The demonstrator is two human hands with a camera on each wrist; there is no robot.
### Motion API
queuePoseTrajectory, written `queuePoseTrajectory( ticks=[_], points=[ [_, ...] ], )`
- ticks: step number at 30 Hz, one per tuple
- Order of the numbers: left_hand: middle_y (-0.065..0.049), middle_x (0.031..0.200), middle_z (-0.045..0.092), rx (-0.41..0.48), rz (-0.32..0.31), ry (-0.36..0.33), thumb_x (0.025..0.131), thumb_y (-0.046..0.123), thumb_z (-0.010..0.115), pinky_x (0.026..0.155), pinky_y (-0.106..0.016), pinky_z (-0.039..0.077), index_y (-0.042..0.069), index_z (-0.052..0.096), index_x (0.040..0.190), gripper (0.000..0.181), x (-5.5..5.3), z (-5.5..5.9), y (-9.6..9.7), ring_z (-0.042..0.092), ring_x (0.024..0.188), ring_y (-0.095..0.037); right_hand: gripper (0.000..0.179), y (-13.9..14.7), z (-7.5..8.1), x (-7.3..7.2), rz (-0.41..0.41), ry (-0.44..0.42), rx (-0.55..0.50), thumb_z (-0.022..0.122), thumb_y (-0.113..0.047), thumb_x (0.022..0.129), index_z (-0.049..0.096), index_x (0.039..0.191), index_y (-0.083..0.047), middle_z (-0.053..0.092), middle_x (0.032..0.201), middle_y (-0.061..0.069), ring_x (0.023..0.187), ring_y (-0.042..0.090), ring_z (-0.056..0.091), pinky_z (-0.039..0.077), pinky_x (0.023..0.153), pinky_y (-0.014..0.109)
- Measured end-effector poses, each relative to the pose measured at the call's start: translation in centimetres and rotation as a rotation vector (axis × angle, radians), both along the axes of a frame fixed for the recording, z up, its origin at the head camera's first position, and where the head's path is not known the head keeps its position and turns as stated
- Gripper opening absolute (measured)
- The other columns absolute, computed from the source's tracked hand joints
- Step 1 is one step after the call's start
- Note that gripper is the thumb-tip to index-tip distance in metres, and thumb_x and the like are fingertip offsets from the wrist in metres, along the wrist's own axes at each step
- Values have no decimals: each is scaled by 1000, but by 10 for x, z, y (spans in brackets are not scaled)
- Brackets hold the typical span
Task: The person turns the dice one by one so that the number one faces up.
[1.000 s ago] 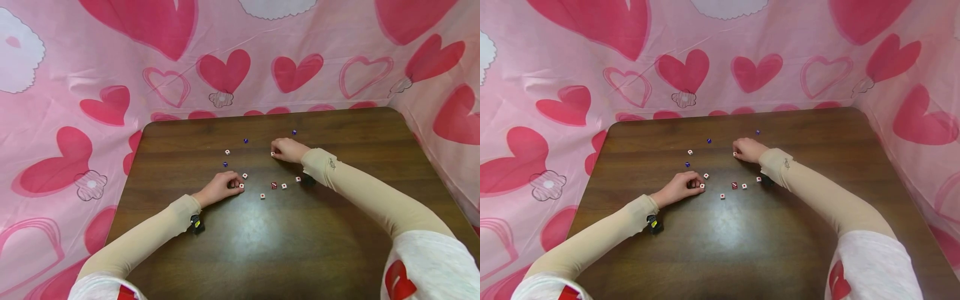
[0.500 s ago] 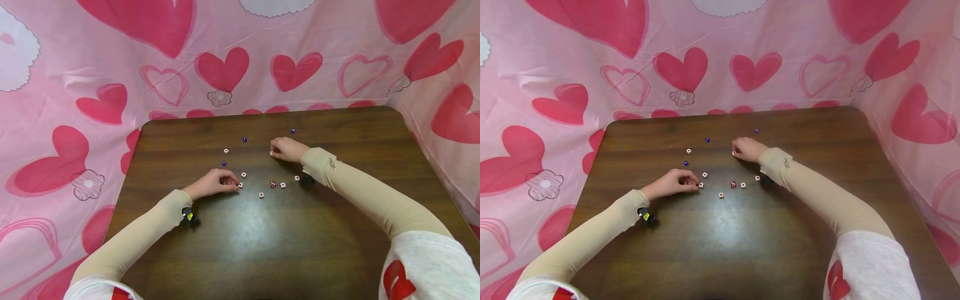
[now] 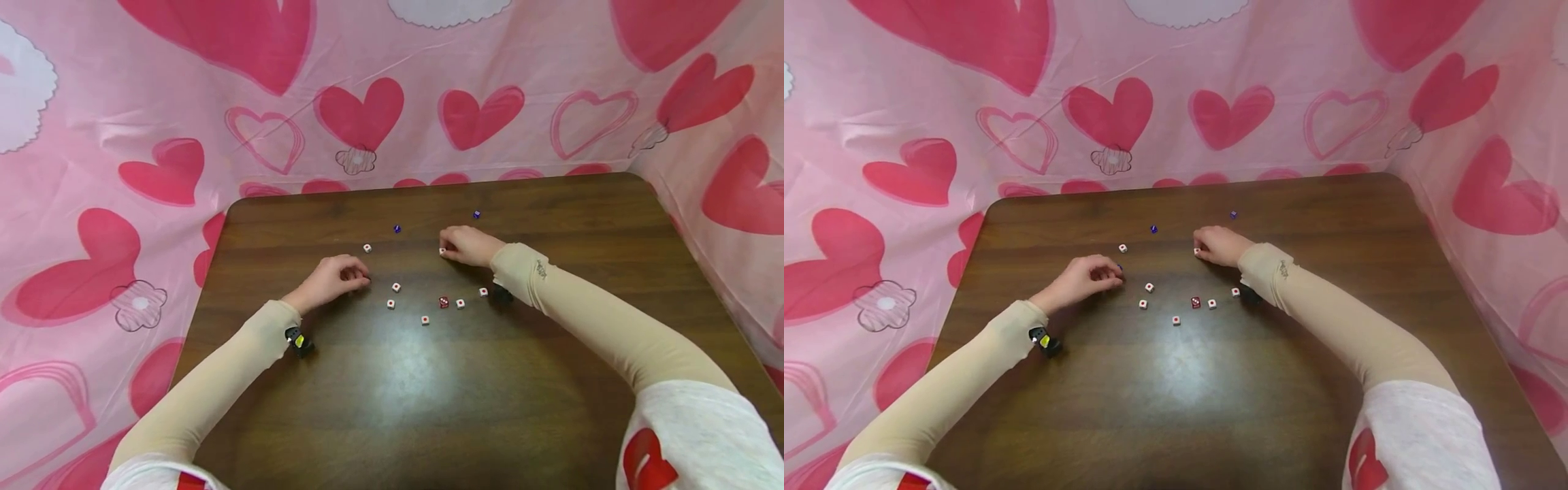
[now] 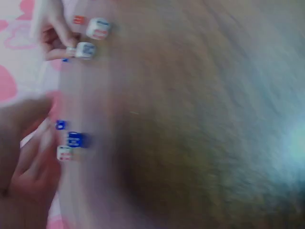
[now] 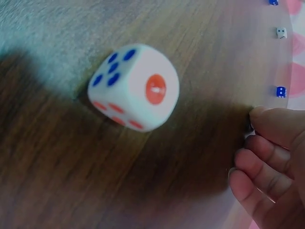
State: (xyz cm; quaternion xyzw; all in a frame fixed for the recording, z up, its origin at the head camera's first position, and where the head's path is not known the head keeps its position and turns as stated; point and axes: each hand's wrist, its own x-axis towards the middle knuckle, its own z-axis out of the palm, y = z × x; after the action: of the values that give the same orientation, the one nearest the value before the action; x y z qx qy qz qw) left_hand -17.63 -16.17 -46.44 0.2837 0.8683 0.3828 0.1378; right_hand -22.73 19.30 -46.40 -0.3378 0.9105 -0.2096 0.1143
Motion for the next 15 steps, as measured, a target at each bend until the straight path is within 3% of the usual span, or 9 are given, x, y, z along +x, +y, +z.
queuePoseTrajectory(
  ticks=[3,6,11,15],
  points=[
    [-6,98,69,-28,112,175,94,12,79,79,-37,54,6,78,111,18,2,-4,1,62,88,-20,9,0,-1,0,2,-2,-5,72,-10,98,65,94,-6,61,88,7,81,23,57,50,77,42],
    [-9,102,69,-74,143,269,94,11,78,84,-41,57,5,79,115,22,5,-8,3,65,92,-22,10,0,-1,0,4,-7,-14,72,-11,98,64,94,-7,61,85,6,79,22,57,49,75,41],
    [-12,107,70,-124,109,315,95,11,77,87,-42,57,2,77,121,28,7,-12,8,68,97,-26,10,1,-2,0,-15,-26,-18,72,-11,99,63,94,-8,60,80,3,75,20,56,49,72,39],
    [-12,109,71,-144,128,297,96,12,76,90,-42,58,2,76,122,28,5,-15,10,69,99,-25,10,2,-2,1,-25,-47,-16,71,-11,99,63,96,-8,61,79,3,73,19,56,49,71,39]
  ],
)
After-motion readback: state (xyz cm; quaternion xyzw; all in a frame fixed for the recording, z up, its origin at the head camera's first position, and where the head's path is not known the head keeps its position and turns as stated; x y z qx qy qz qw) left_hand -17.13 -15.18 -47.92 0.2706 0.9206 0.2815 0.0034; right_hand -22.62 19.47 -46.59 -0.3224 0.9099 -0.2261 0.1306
